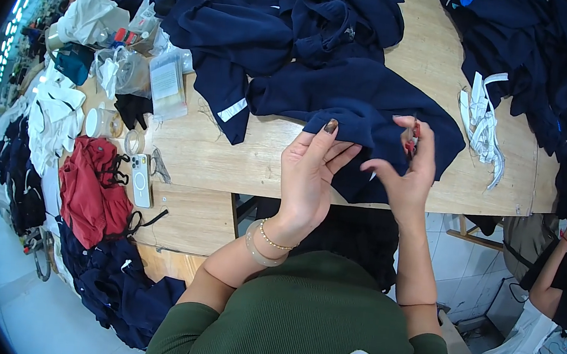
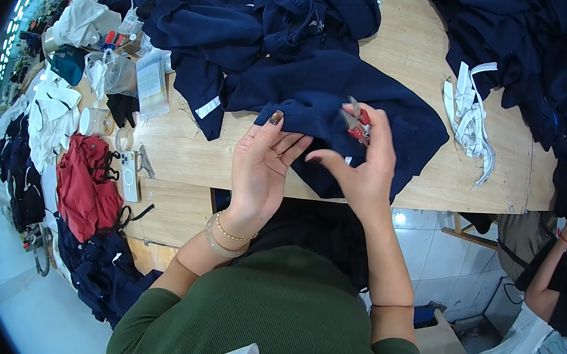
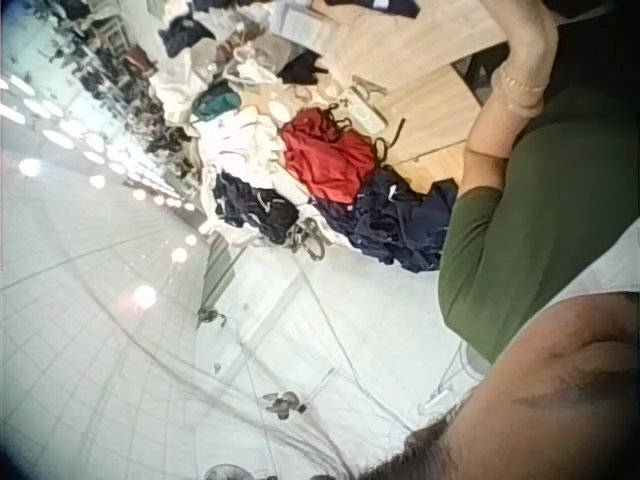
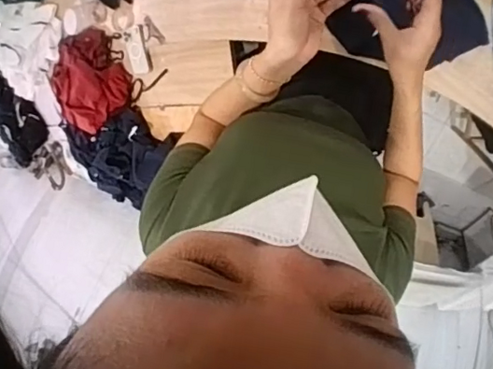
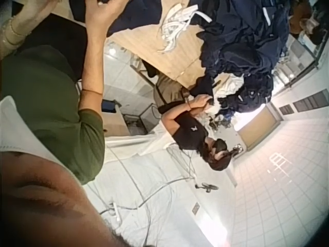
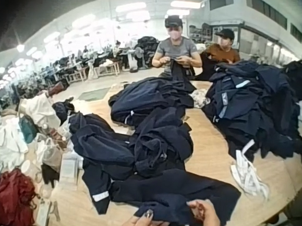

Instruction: Trimming excess threads and inspecting navy blue garments using small snips in a factory setting.

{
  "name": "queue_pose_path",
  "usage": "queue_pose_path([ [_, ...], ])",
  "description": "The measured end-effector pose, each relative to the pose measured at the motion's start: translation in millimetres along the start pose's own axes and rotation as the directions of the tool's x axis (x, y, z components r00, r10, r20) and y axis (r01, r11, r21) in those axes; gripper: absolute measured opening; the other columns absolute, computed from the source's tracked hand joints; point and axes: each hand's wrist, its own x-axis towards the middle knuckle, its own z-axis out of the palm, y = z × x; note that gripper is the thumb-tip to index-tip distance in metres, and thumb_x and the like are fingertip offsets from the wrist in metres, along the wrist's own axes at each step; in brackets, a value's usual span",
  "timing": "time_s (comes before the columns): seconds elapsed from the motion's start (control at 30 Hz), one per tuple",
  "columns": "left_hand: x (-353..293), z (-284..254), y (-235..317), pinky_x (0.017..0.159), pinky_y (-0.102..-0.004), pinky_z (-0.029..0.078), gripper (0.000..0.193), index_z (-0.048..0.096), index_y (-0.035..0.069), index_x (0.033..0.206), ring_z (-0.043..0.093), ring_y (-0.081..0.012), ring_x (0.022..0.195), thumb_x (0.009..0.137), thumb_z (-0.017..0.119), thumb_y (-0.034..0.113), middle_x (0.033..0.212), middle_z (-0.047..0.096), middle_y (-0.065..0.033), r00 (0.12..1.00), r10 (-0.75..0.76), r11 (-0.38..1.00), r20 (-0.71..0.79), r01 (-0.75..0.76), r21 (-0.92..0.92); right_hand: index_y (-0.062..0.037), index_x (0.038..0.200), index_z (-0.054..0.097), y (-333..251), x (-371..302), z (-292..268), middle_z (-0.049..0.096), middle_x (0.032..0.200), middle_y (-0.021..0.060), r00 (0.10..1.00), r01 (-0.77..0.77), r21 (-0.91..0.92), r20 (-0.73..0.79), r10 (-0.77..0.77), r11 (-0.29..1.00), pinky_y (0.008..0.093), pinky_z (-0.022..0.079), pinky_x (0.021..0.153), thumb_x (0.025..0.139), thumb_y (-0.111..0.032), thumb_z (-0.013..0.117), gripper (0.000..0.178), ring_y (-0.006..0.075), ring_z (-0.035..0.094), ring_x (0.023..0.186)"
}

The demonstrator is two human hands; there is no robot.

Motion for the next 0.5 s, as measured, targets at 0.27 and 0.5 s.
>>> queue_pose_path([
  [0.27, 6.6, -15.1, 10.9, 0.083, -0.0297, 0.049, 0.018, 0.062, 0.001, 0.108, 0.062, -0.0186, 0.087, 0.092, 0.063, 0.01, 0.099, 0.067, -0.0087, 0.993, 0.048, 0.794, 0.108, -0.104, 0.599, 0.0039, 0.093, 0.061, 12.2, 12.5, -8.5, 0.053, 0.082, -0.0004, 0.976, -0.206, 0.296, 0.131, 0.174, 0.933, 0.0194, 0.038, 0.079, 0.093, -0.012, 0.06, 0.016, 0.0083, 0.049, 0.08],
  [0.5, 26.6, -6.1, 5.9, 0.084, -0.0299, 0.046, 0.034, 0.064, 0.003, 0.105, 0.057, -0.0219, 0.099, 0.074, 0.074, -0.003, 0.107, 0.062, -0.0087, 0.851, 0.291, 0.467, 0.437, -0.525, 0.711, 0.0, 0.102, 0.066, 29.3, 17.1, -19.7, 0.064, 0.098, 0.0012, 0.815, -0.579, 0.575, 0.418, 0.401, 0.578, 0.0226, 0.039, 0.088, 0.096, -0.022, 0.059, 0.024, 0.0071, 0.056, 0.093],
])
